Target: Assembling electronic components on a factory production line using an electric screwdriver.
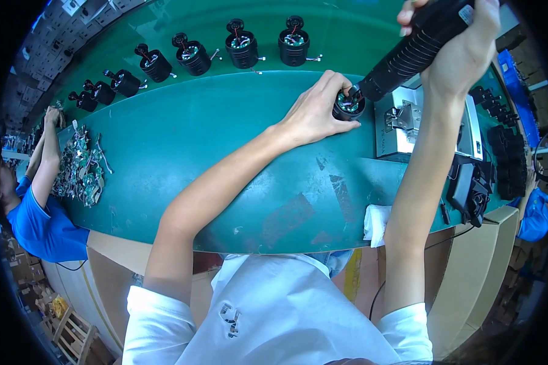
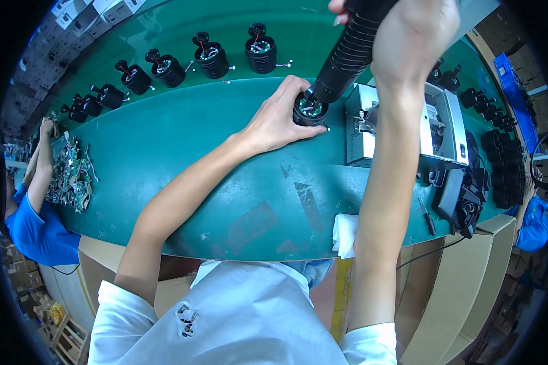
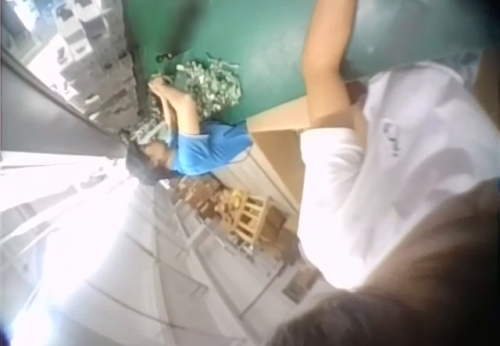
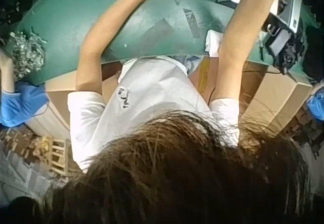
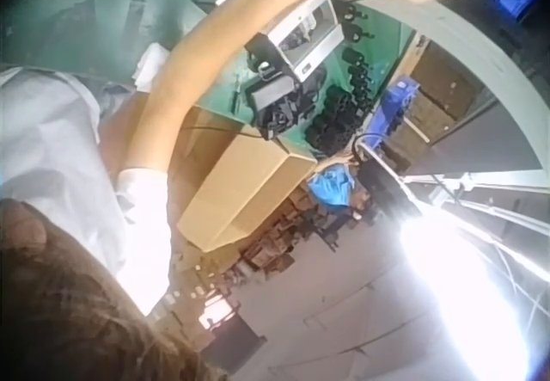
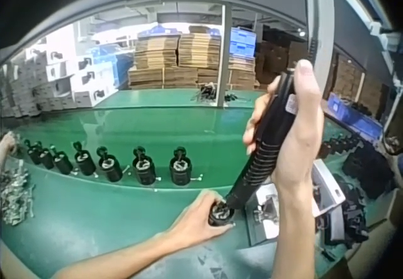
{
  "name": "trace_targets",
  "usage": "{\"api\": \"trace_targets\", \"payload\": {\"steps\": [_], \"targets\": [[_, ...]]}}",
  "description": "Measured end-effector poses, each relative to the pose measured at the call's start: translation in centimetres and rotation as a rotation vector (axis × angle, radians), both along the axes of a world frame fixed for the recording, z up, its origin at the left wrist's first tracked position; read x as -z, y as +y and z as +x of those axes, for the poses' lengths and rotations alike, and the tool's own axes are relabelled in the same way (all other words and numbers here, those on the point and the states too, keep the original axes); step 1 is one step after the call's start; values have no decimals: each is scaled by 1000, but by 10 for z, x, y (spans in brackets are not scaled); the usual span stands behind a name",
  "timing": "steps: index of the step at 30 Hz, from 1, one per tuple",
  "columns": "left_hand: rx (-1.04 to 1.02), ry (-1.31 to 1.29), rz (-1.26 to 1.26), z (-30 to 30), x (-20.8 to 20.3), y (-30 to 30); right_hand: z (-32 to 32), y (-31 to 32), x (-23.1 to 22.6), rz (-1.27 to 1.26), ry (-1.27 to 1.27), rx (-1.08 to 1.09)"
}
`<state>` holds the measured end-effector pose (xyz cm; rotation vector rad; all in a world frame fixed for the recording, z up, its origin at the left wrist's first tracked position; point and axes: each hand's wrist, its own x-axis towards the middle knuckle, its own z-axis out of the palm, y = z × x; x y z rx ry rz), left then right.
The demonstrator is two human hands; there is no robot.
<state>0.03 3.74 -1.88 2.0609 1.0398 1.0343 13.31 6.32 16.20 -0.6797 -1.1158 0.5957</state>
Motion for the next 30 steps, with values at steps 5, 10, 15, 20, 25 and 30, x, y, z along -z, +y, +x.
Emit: {"api": "trace_targets", "payload": {"steps": [5,10,15,20,25,30], "targets": [[12,-34,41,3,-5,1,8,8,7,44,-21,-295],[30,-33,-14,10,-16,-2,18,4,-2,20,-64,-561],[25,-48,-51,19,-26,-9,22,-3,-15,-21,-1,-362],[-35,-58,74,27,-28,-10,40,-30,-55,13,41,-398],[-166,-55,293,45,-34,5,83,-46,-80,27,-51,126],[-343,-103,203,57,-45,28,96,-31,-83,-111,8,148]]}}
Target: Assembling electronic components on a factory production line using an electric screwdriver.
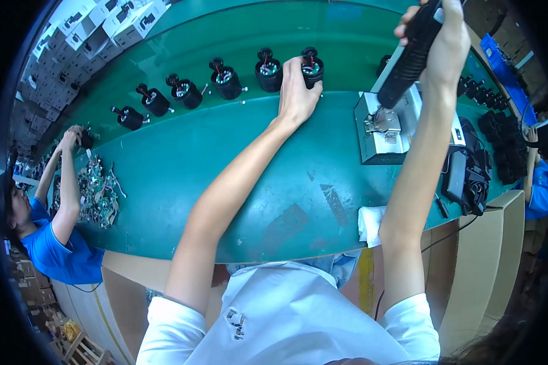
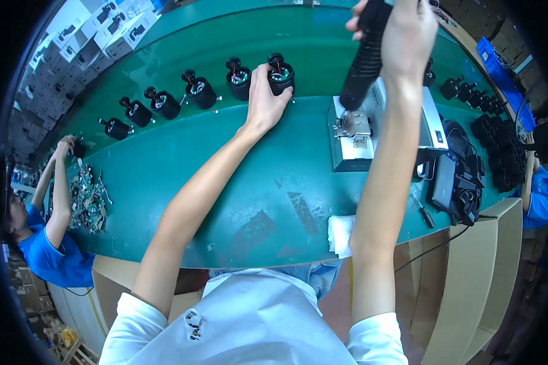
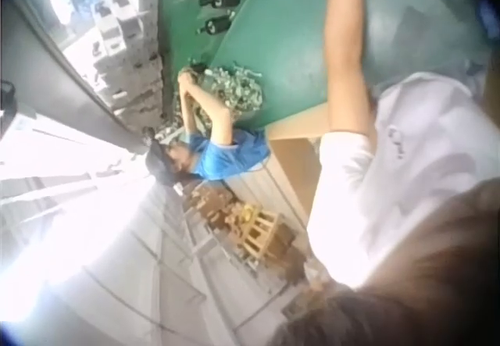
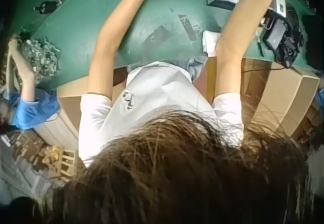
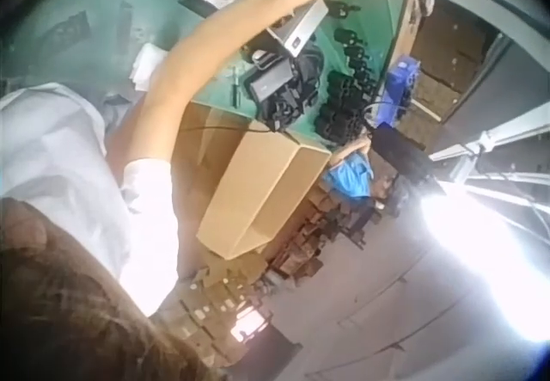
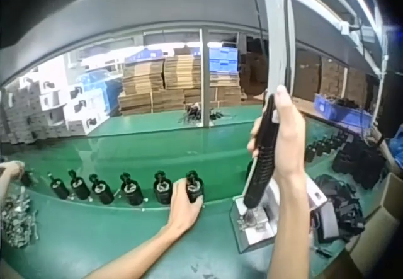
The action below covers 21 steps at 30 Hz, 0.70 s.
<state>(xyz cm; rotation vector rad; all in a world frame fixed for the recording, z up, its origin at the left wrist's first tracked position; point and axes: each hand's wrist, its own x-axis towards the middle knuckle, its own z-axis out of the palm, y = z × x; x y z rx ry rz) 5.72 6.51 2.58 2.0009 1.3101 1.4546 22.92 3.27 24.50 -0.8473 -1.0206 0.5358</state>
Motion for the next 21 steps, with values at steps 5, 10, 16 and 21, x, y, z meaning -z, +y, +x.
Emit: {"api": "trace_targets", "payload": {"steps": [5,10,16,21], "targets": [[-159,14,51,42,-24,20,-8,-16,-35,-24,150,-260],[-207,51,337,124,-104,7,33,-39,-78,95,6,-551],[204,-72,123,236,-161,67,79,-49,-126,-21,42,-778],[447,-47,-22,312,-177,119,121,-43,-152,-14,36,-762]]}}
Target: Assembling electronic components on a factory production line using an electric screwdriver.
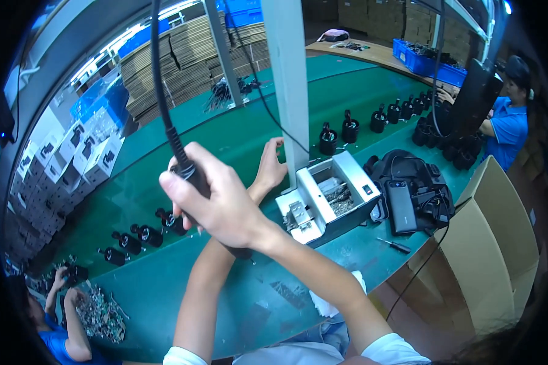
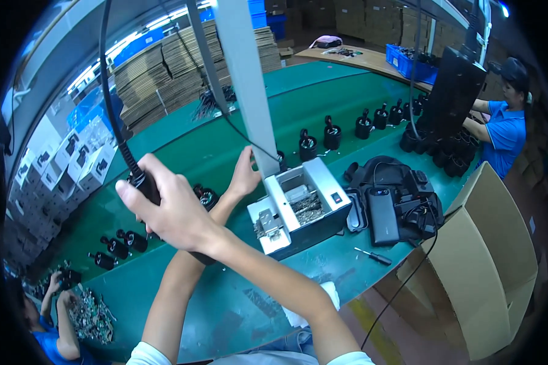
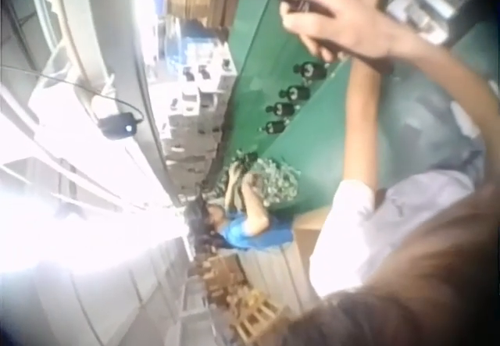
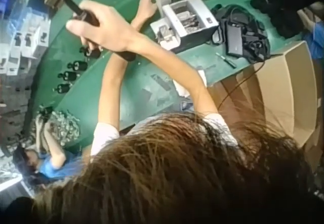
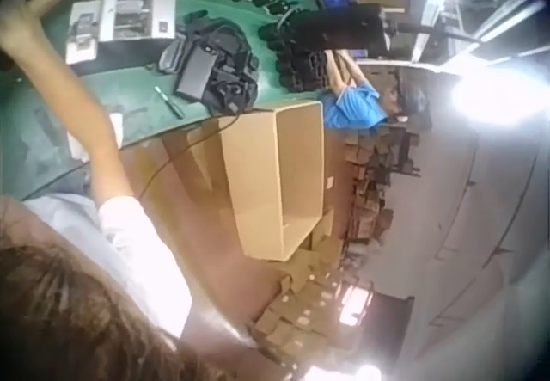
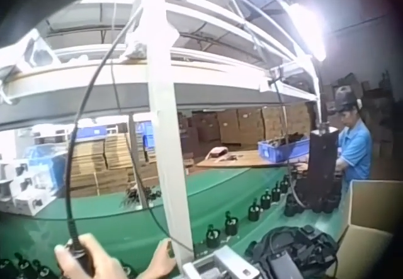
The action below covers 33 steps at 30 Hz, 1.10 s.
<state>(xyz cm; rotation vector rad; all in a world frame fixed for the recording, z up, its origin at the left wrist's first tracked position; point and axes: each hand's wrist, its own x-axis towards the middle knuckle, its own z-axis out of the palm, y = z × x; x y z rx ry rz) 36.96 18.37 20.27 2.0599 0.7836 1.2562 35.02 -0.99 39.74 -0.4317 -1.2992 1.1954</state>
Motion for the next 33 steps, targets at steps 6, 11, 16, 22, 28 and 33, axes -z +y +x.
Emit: {"api": "trace_targets", "payload": {"steps": [6,11,16,22,28,33], "targets": [[115,215,71,46,17,38,34,27,-7,-5,-65,46],[65,233,-35,40,27,43,30,41,-1,13,-42,146],[-26,79,-191,-49,60,13,2,37,3,-34,32,175],[-62,-240,-403,-149,126,-64,-26,32,50,236,19,584],[7,-53,-253,-229,142,-120,-82,65,115,261,97,693],[-35,53,-342,-280,184,-118,-140,79,174,106,101,738]]}}
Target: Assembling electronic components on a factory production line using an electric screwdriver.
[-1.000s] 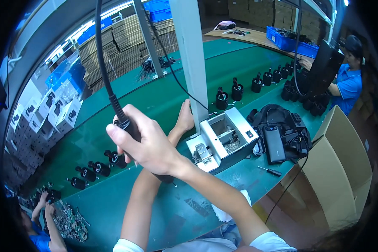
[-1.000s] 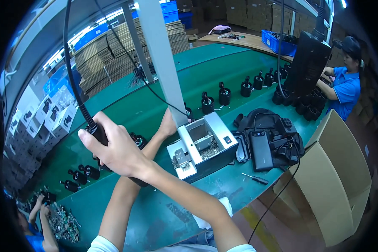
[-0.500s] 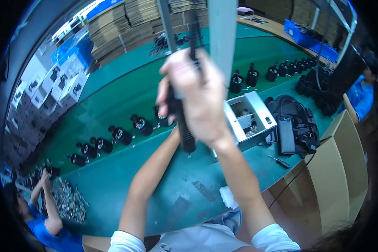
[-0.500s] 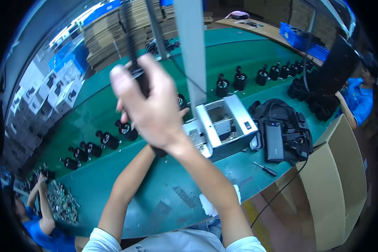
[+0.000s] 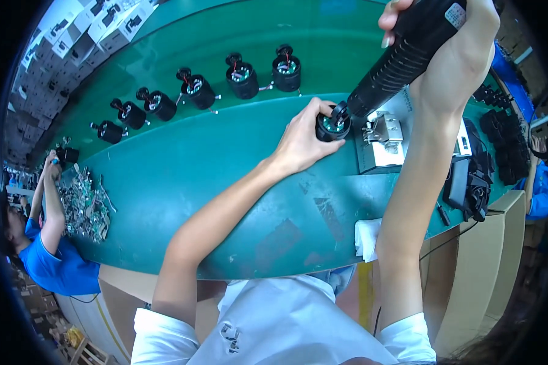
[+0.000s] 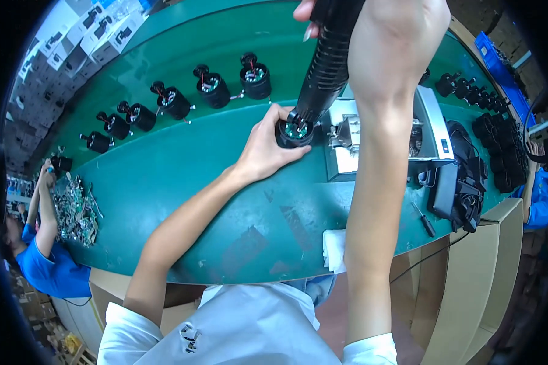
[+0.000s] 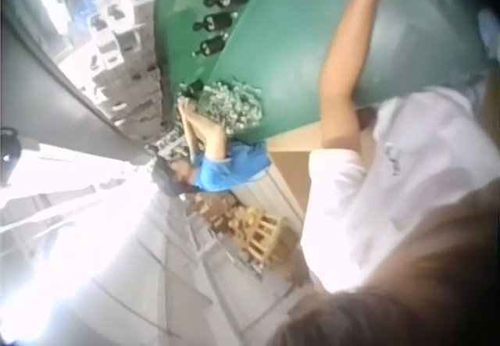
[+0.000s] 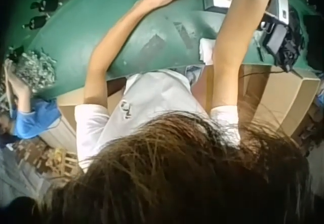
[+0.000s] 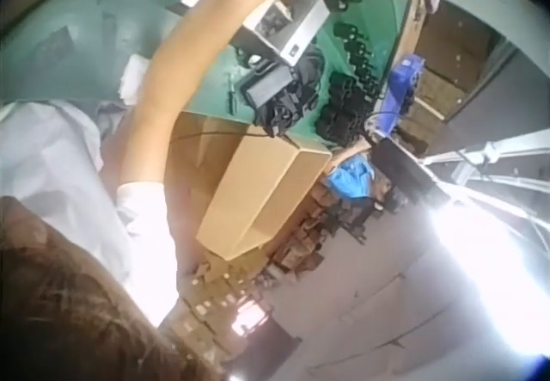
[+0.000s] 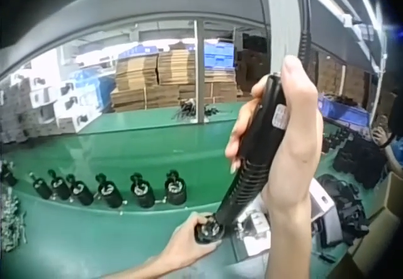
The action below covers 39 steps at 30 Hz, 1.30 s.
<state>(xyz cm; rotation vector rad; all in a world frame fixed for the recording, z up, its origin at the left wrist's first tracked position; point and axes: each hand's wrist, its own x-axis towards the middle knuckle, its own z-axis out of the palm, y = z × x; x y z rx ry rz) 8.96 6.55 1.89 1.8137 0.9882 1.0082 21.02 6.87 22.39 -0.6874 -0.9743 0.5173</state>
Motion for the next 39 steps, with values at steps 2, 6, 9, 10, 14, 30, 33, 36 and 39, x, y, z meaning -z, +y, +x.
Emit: {"api": "trace_targets", "payload": {"steps": [2,6,9,10,14,30,33,36,39], "targets": [[-6,0,-4,-11,11,-1,-11,6,16,-31,19,-44],[-8,-5,-1,-24,23,1,-25,15,34,-57,27,-84],[-4,-9,5,-28,28,2,-30,19,42,-56,-1,-79],[-6,-10,1,-29,29,2,-31,20,43,-60,-3,-81],[7,-9,-23,-32,28,-1,-34,21,46,-86,14,-90],[-2,-17,10,-39,42,-1,-31,24,49,-115,24,-30],[7,-20,29,-39,45,0,-29,30,54,-97,-15,-2],[6,-23,37,-42,49,0,-31,33,60,-87,-30,-34],[2,-25,47,-46,52,-1,-34,34,67,-66,-34,-151]]}}
